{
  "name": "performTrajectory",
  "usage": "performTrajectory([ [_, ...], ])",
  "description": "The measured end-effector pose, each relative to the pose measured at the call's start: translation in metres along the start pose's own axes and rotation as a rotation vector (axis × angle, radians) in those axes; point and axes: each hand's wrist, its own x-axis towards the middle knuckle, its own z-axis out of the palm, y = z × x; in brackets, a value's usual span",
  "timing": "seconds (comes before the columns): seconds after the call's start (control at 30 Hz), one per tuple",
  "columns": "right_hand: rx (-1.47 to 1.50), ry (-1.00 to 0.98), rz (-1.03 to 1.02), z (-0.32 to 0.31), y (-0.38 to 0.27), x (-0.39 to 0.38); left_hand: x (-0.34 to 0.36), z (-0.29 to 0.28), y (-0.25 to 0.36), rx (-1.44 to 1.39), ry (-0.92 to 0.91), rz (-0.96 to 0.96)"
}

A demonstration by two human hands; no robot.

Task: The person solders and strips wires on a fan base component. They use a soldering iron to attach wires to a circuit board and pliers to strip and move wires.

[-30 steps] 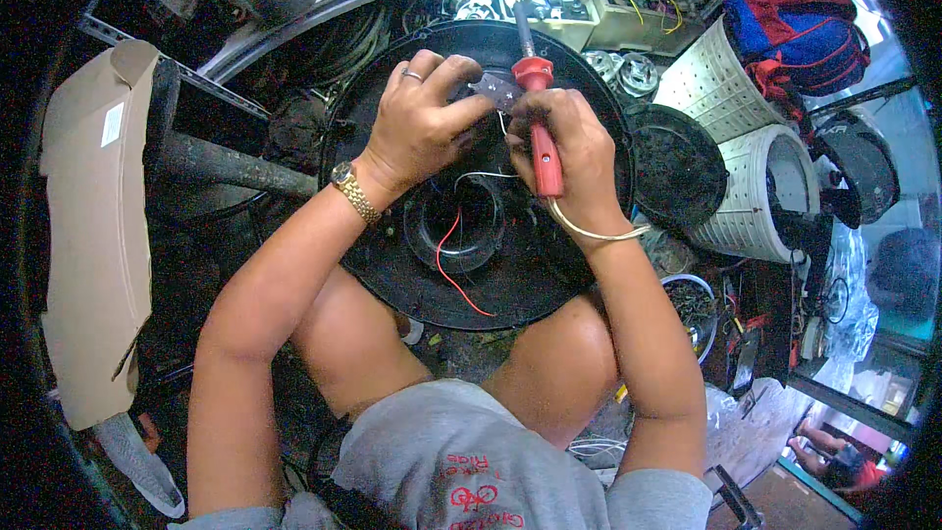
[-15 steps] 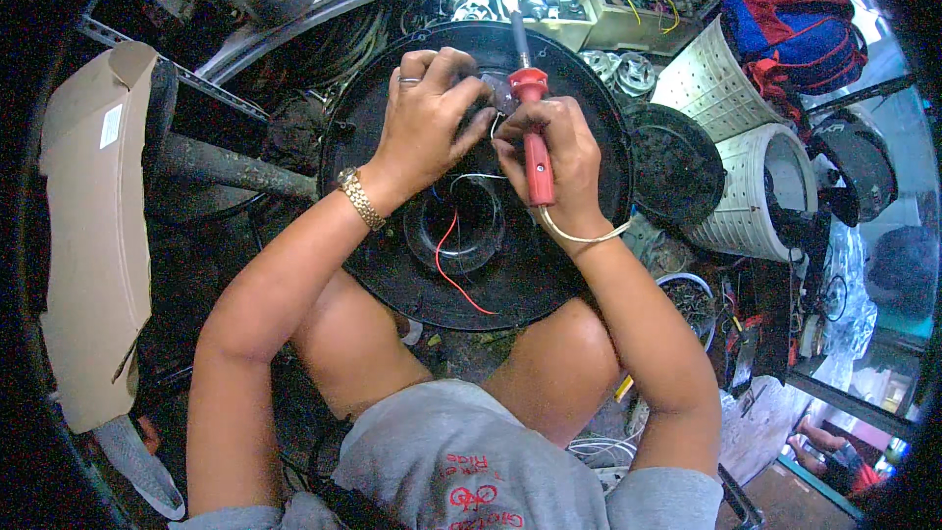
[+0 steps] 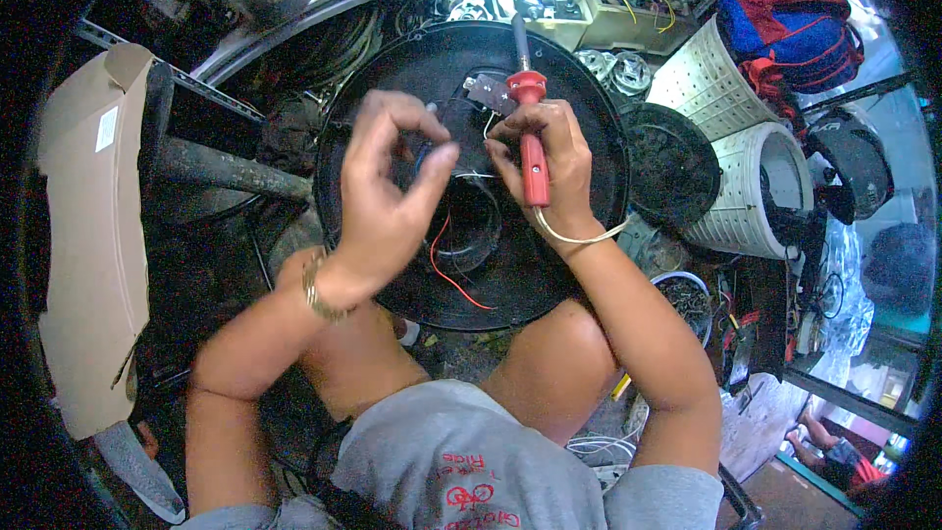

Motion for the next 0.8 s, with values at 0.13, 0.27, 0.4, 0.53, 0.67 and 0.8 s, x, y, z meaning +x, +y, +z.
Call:
performTrajectory([
  [0.13, 0.017, -0.008, 0.009, 0.002, -0.003, 0.001, -0.024, 0.012, 0.020, -0.346, -0.158, -0.561],
  [0.27, 0.013, -0.016, 0.002, 0.000, -0.004, 0.001, -0.006, 0.021, 0.019, -0.589, -0.041, -0.870],
  [0.4, -0.008, -0.018, -0.012, 0.003, -0.004, 0.001, 0.013, 0.028, 0.009, -0.730, -0.195, -1.004],
  [0.53, 0.002, -0.011, 0.034, -0.002, -0.005, 0.000, 0.031, 0.038, 0.016, -0.619, -0.244, -1.138],
  [0.67, 0.023, -0.012, 0.004, 0.002, -0.001, 0.000, 0.027, 0.039, 0.000, -0.561, -0.203, -1.210],
  [0.8, 0.021, -0.016, -0.001, 0.000, 0.001, -0.001, 0.028, 0.041, -0.001, -0.589, -0.170, -1.264],
])
